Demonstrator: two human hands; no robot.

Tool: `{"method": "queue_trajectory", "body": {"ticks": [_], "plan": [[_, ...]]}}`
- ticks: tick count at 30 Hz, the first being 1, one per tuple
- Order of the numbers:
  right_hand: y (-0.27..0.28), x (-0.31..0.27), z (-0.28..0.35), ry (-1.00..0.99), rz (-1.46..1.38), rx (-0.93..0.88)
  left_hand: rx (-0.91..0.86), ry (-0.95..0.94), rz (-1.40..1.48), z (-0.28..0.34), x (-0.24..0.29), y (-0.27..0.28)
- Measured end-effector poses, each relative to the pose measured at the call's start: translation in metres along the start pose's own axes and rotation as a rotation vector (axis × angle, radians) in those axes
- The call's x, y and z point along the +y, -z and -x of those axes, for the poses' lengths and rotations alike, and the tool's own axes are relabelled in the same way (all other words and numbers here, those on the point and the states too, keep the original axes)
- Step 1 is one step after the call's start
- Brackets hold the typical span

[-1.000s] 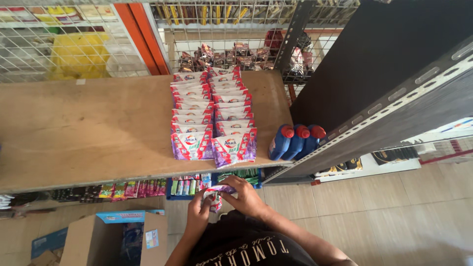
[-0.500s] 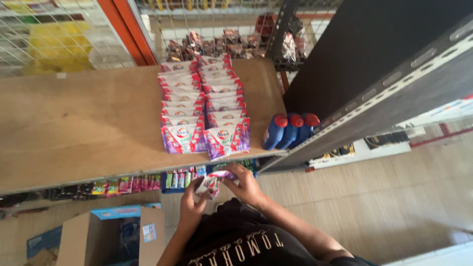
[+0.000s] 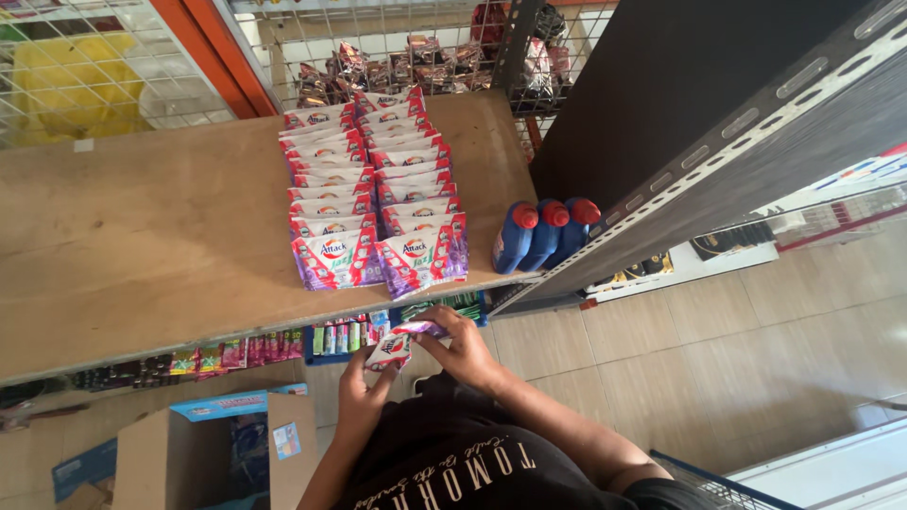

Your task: The person takes small packets of laundry detergent from a cardboard box on the floor and arranges them in neat rows on a wooden shelf. The person handles the packets one by one, placing them in an organized manner next to other products.

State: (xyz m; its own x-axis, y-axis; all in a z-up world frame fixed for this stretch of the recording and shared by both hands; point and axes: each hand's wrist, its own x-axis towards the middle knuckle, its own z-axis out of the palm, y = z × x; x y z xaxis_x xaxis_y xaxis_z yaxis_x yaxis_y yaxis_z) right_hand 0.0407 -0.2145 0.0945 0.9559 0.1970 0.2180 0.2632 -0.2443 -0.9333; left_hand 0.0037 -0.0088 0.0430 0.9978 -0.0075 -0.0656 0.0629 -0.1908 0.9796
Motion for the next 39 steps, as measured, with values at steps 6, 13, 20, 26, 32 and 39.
{"method": "queue_trajectory", "body": {"ticks": [6, 13, 20, 26, 32, 39], "plan": [[0.001, -0.005, 0.001, 0.0, -0.001, -0.007, 0.025, -0.009, -0.014, 0.001, 0.002, 0.001], [0.002, -0.009, 0.0, -0.024, -0.001, -0.008, 0.044, -0.001, -0.036, 0.002, 0.006, 0.0], [0.004, 0.0, 0.003, -0.033, 0.01, 0.004, 0.113, -0.114, -0.057, -0.001, -0.001, 0.006], [-0.003, 0.02, 0.006, -0.175, -0.265, -0.015, 0.184, -0.063, 0.177, -0.001, -0.022, 0.014], [-0.005, 0.047, 0.007, -0.268, -0.336, 0.038, 0.053, 0.033, 0.465, -0.003, -0.057, -0.005], [-0.008, 0.053, 0.009, -0.25, -0.368, 0.021, 0.061, 0.064, 0.417, 0.0, -0.056, -0.005]]}}
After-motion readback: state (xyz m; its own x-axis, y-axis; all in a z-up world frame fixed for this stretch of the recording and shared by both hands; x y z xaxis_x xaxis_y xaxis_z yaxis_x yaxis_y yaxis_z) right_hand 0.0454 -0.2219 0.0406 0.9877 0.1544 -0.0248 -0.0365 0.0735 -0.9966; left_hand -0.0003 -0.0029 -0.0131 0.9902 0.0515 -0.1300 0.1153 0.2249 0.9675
